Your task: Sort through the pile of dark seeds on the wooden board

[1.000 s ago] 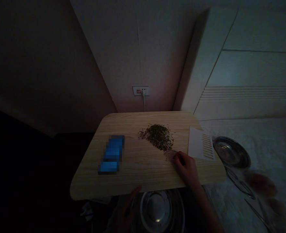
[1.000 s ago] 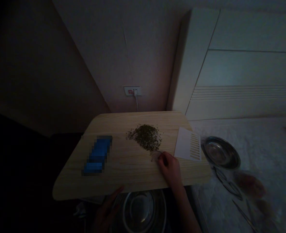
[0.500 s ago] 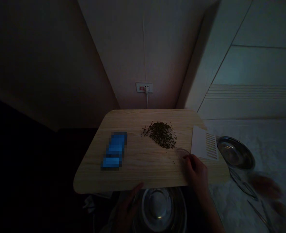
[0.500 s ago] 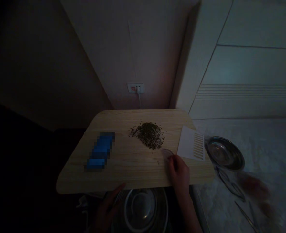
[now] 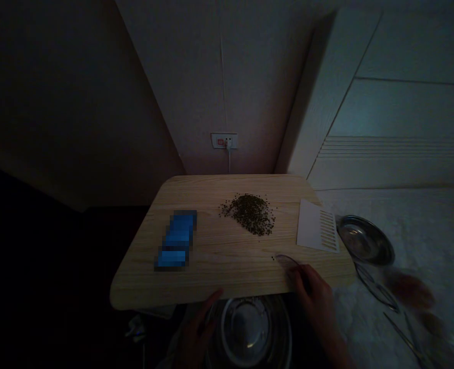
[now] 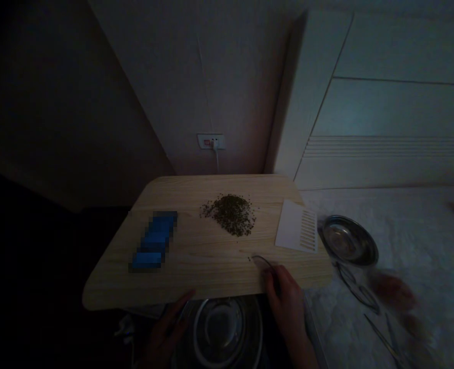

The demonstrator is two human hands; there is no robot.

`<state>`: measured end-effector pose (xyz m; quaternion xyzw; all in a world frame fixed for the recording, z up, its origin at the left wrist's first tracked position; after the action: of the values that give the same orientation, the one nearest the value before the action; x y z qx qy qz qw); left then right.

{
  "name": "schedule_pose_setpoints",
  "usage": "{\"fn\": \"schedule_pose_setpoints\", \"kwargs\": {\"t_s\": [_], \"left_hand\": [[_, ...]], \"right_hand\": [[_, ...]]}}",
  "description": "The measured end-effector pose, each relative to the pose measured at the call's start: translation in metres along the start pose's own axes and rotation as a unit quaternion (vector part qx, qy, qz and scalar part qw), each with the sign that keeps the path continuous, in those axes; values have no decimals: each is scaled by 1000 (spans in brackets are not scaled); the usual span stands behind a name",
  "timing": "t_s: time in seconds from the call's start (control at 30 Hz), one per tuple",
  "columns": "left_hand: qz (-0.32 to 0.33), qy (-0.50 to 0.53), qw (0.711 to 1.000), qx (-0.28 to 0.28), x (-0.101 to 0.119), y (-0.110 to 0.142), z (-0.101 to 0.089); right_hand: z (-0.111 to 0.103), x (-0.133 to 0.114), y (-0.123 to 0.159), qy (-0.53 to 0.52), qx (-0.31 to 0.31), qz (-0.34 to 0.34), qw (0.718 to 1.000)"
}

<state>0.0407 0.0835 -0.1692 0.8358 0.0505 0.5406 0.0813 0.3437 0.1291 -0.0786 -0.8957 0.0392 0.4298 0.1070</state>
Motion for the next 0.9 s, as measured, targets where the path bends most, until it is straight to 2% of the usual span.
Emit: {"fn": "schedule_pose_setpoints", "kwargs": {"t_s": [0.33,0.57,0.9], "left_hand": [[-5,11,1000,-14,3,2,3],[4,-1,1000,11,5,-1,-1],[4,25,1000,6,16,3,2]], "right_hand": [[4,-7,1,9,-17,-20,1000],[9,-6,4,8,-39,-12,999],[18,-16,12,12,-60,-17,998]]}}
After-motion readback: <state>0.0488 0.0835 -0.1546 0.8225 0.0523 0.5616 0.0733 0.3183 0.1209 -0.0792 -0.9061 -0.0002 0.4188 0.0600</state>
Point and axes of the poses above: each hand's wrist, its own y-axis away from the middle knuckle, its own z-axis out of the palm, x = y × z, the point moved 10 cm from there along -y, towards the middle knuckle, and after that the axes turned 4 degrees about -y, right-handed, at the moved point
